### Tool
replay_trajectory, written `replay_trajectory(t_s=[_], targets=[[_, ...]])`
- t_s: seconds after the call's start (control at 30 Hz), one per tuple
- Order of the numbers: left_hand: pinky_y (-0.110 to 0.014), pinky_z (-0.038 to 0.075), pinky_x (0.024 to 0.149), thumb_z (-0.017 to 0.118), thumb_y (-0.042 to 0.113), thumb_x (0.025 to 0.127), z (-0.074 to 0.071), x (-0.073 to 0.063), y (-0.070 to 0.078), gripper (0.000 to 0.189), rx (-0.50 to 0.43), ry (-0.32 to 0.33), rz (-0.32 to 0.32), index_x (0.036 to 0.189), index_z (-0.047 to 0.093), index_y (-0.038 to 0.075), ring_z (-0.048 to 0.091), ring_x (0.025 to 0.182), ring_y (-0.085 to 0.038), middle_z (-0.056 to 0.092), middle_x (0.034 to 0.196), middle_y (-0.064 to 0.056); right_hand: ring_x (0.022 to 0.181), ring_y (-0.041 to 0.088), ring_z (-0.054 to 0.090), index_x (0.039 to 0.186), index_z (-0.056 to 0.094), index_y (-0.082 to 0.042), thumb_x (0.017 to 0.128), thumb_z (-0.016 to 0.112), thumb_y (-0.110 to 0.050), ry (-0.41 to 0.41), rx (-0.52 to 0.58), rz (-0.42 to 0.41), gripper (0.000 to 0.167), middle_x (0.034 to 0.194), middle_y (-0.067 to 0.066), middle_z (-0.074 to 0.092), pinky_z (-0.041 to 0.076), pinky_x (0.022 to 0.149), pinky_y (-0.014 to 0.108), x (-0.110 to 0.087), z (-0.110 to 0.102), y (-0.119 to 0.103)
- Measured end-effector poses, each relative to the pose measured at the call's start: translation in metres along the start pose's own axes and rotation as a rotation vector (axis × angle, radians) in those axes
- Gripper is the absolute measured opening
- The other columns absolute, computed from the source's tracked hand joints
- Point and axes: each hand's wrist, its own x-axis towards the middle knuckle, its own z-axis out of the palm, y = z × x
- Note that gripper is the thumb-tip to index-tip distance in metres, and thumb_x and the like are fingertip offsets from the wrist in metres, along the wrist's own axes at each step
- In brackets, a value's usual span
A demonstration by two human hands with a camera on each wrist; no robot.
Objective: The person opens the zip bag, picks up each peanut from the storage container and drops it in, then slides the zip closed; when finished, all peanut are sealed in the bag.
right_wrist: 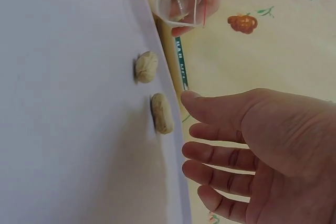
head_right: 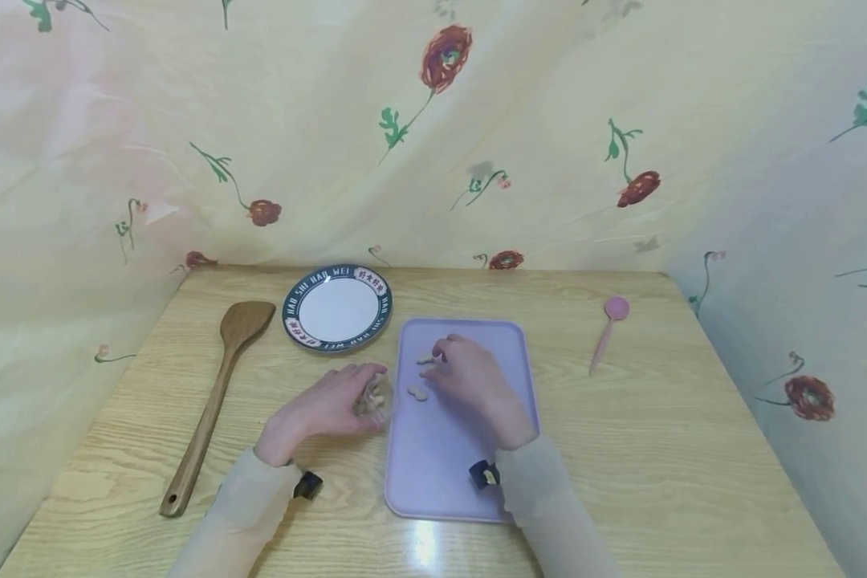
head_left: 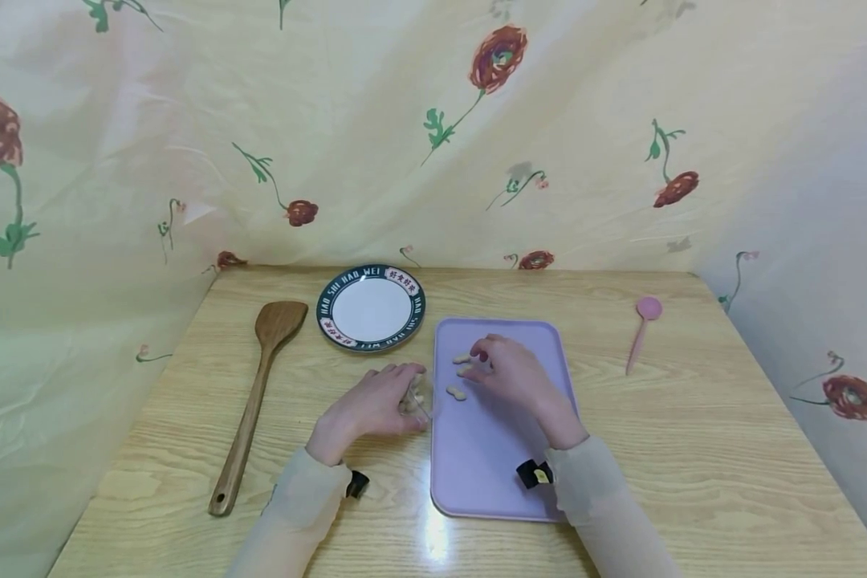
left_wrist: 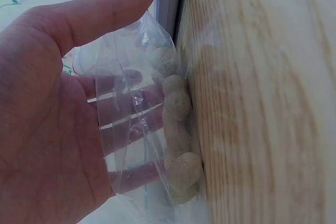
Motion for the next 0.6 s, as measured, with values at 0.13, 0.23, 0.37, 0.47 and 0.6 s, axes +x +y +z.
replay_trajectory(t_s=[0.13, 0.23, 0.37, 0.47, 0.6], targets=[[-0.053, 0.034, 0.109, 0.077, 0.041, 0.083, 0.000, 0.000, 0.000, 0.077, 0.005, 0.001, -0.001, 0.146, 0.044, 0.012, 0.049, 0.129, -0.028, 0.054, 0.141, -0.009, 0.086, 0.023, 0.063, 0.101, 0.072, -0.006, 0.087, 0.078, -0.028, -0.003, -0.009, -0.012, 0.026, 0.097, 0.007, 0.067, 0.052, 0.076, 0.042, 0.001, 0.004, 0.003], [-0.053, 0.034, 0.109, 0.077, 0.042, 0.083, 0.000, 0.001, -0.001, 0.078, 0.005, -0.001, -0.001, 0.146, 0.044, 0.011, 0.049, 0.128, -0.028, 0.054, 0.141, -0.009, 0.085, 0.022, 0.063, 0.098, 0.071, -0.007, 0.086, 0.079, -0.027, -0.007, -0.013, -0.020, 0.024, 0.096, 0.006, 0.067, 0.052, 0.077, 0.042, 0.002, 0.006, 0.003], [-0.052, 0.035, 0.108, 0.077, 0.043, 0.082, 0.000, 0.002, -0.001, 0.078, 0.006, -0.004, 0.000, 0.146, 0.044, 0.012, 0.049, 0.128, -0.028, 0.054, 0.140, -0.010, 0.083, 0.021, 0.062, 0.100, 0.072, -0.007, 0.085, 0.080, -0.026, -0.016, -0.016, -0.017, 0.024, 0.094, 0.004, 0.066, 0.052, 0.076, 0.040, 0.003, 0.010, 0.002], [-0.052, 0.035, 0.108, 0.077, 0.042, 0.082, 0.001, 0.002, -0.002, 0.078, 0.012, -0.002, 0.003, 0.146, 0.044, 0.012, 0.049, 0.128, -0.028, 0.054, 0.140, -0.010, 0.081, 0.019, 0.061, 0.100, 0.072, -0.008, 0.085, 0.080, -0.025, -0.013, -0.029, -0.009, 0.024, 0.092, 0.002, 0.065, 0.052, 0.075, 0.039, 0.005, 0.014, 0.002], [-0.052, 0.035, 0.108, 0.077, 0.041, 0.082, 0.001, 0.001, -0.001, 0.078, 0.017, 0.001, 0.006, 0.146, 0.044, 0.011, 0.049, 0.127, -0.028, 0.055, 0.140, -0.010, 0.079, 0.018, 0.060, 0.098, 0.073, -0.009, 0.085, 0.081, -0.023, 0.004, -0.049, -0.008, 0.021, 0.090, 0.001, 0.064, 0.051, 0.074, 0.038, 0.005, 0.018, 0.000]])
